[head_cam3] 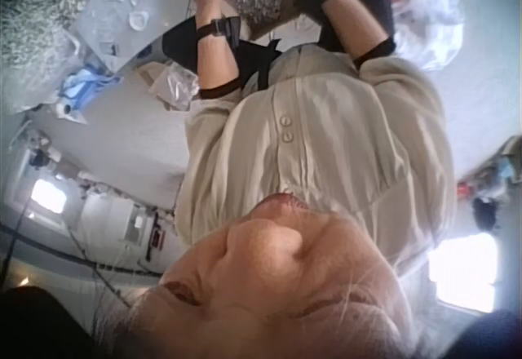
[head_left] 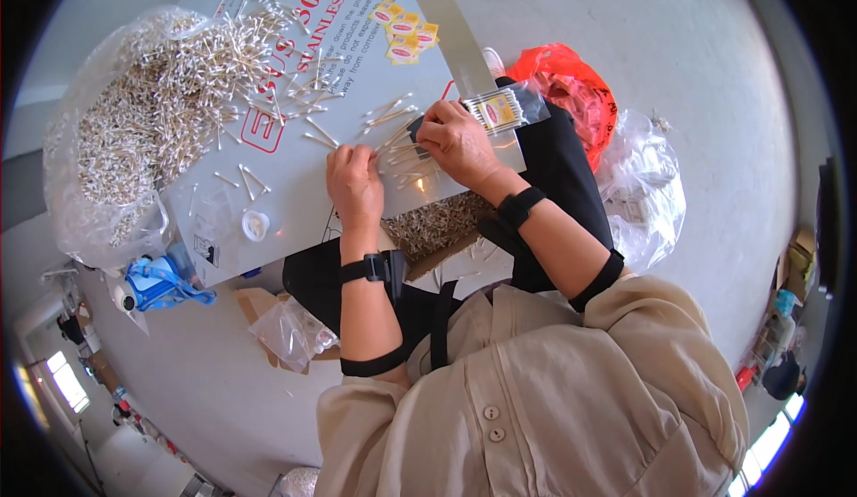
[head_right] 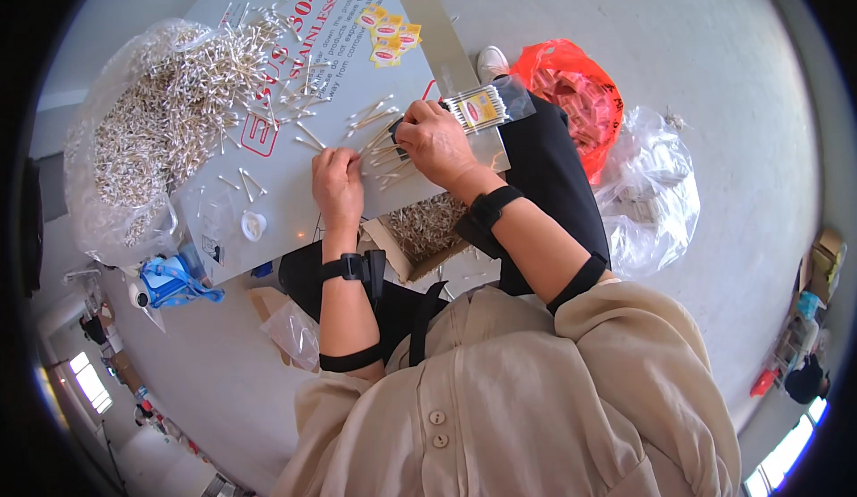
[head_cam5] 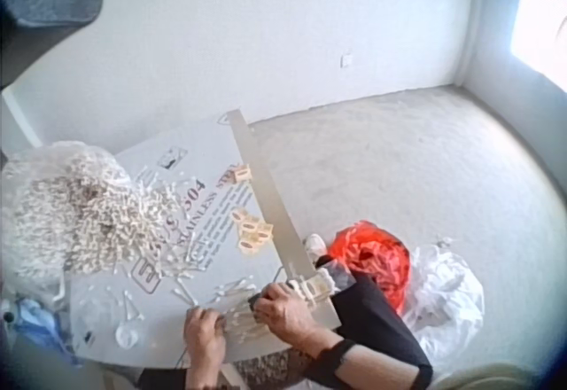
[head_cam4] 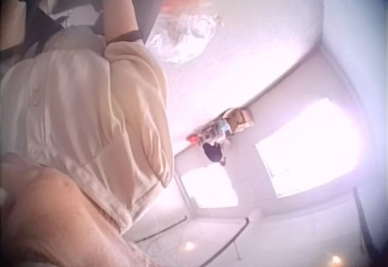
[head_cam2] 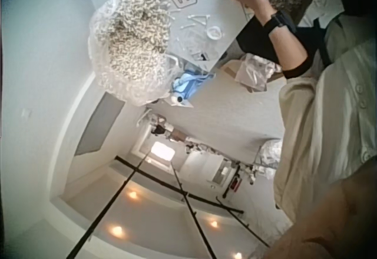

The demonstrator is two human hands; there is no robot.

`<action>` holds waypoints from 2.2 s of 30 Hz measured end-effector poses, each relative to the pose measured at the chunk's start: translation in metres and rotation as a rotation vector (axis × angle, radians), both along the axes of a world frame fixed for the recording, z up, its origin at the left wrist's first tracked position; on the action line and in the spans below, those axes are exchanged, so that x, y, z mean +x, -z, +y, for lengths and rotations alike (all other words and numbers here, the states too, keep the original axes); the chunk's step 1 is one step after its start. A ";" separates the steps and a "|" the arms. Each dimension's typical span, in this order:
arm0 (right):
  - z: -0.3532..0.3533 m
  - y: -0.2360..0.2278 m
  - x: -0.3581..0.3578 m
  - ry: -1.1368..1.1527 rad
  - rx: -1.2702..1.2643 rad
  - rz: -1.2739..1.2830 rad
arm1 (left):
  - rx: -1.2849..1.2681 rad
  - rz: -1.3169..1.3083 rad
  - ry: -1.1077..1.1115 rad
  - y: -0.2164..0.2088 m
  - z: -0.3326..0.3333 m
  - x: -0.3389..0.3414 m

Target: Manually aligning cotton swabs into rows and inserting them into plastic packaging bags.

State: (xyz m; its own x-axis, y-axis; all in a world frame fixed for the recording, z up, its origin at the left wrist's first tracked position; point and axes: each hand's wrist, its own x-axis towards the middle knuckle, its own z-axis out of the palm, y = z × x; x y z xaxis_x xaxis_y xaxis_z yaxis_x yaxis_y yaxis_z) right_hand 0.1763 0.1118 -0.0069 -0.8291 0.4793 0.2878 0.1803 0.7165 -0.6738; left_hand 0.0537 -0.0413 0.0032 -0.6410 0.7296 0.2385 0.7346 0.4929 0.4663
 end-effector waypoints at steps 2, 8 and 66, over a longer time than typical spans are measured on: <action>-0.001 0.001 -0.002 -0.010 -0.015 0.017 | 0.016 0.016 0.048 -0.003 0.011 -0.003; 0.006 0.006 0.010 0.087 -0.248 0.160 | 0.211 -0.005 0.086 -0.015 0.011 0.023; -0.022 0.017 0.003 0.225 -0.896 0.464 | 0.297 -0.050 -0.076 0.006 0.031 0.035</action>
State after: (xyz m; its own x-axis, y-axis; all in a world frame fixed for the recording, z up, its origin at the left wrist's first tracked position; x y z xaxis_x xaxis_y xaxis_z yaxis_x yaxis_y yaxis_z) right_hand 0.1796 0.0899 -0.0238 -0.5922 0.8056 0.0167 -0.1652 -0.1012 -0.9811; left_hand 0.0885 -0.0099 -0.0030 -0.7075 0.5818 0.4012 0.6733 0.3823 0.6329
